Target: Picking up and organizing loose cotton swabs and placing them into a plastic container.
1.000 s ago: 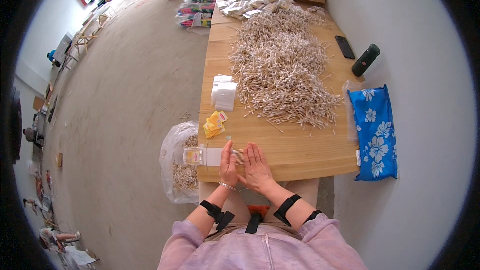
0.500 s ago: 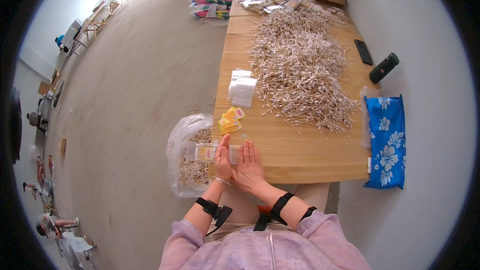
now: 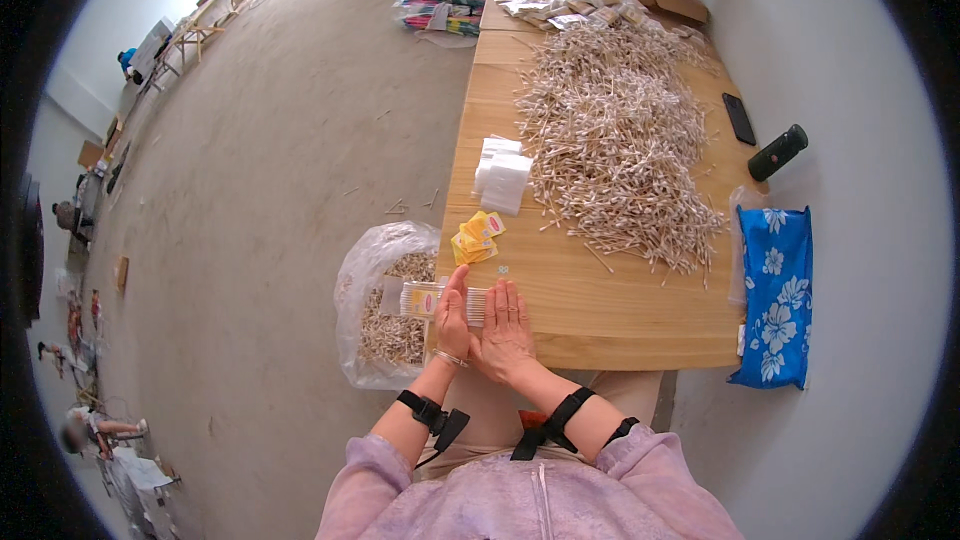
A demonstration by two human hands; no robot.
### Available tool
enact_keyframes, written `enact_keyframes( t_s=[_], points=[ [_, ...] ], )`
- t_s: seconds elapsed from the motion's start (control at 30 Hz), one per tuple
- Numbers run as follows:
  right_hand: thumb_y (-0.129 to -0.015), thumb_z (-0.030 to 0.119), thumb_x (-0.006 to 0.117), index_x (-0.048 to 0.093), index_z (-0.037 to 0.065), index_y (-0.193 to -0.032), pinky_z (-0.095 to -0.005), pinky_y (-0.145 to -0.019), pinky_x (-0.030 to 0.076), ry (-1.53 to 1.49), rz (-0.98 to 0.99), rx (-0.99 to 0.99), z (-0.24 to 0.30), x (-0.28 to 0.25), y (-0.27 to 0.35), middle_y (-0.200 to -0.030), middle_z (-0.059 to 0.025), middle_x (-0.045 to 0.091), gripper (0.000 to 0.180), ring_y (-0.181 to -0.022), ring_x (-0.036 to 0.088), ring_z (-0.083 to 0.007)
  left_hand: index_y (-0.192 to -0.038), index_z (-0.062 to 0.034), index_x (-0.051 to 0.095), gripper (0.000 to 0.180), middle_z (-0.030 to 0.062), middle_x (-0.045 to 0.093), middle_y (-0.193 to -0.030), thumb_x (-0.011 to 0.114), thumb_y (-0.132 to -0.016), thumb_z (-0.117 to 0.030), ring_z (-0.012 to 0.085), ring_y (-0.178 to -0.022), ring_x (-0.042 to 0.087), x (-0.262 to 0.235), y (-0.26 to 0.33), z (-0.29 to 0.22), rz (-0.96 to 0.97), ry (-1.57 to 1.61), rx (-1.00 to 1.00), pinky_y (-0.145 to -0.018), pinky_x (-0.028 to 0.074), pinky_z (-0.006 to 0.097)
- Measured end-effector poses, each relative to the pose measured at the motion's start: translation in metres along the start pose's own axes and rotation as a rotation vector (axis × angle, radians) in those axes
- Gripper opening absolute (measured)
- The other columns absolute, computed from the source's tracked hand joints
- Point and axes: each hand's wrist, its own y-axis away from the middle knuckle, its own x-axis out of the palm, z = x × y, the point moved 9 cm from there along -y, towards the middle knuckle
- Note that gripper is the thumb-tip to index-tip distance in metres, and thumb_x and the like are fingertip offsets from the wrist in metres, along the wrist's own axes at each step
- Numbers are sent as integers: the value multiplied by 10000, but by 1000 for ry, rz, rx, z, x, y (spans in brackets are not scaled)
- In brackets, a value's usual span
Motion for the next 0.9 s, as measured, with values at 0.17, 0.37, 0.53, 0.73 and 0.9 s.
enact_keyframes(
  t_s=[0.17,0.37,0.53,0.73,0.9],
  points=[
    [-862,435,462,62,-98,-1433,-472,-1151,-6,16,-18,-19,4,-1,0,-1517,-265,25,878,-1428,-24,-375,-1373,39,373,469,136,401,-1417,321,-1027,-274,212,-1339,337,-5,-1,5,-10,55,-26,-1127,226,326],
    [-834,394,482,73,-106,-1425,-488,-1150,10,-12,-53,-31,3,2,1,-1505,-272,56,875,-1420,0,-396,-1365,37,390,488,140,418,-1403,333,-1024,-306,214,-1322,360,1,1,-5,-10,-2,-39,-1117,239,321],
    [-853,442,475,80,-99,-1430,-480,-1149,11,67,-64,2,6,8,1,-1514,-258,40,884,-1424,-5,-384,-1367,37,388,517,146,417,-1403,338,-1019,-343,213,-1326,354,0,2,-12,30,-111,-14,-1113,238,319],
    [-828,391,470,54,-92,-1431,-474,-1153,5,-35,-93,36,6,7,-2,-1508,-250,60,877,-1424,2,-374,-1380,36,370,545,145,395,-1421,343,-1015,-368,205,-1345,326,-2,1,-7,45,-100,-3,-1121,215,314],
    [-855,441,473,84,-87,-1433,-472,-1150,3,16,-90,23,9,5,-2,-1514,-244,64,874,-1426,0,-372,-1364,33,398,549,171,435,-1392,345,-1010,-382,246,-1326,361,-10,0,2,10,-132,58,-1100,248,340]
  ],
)
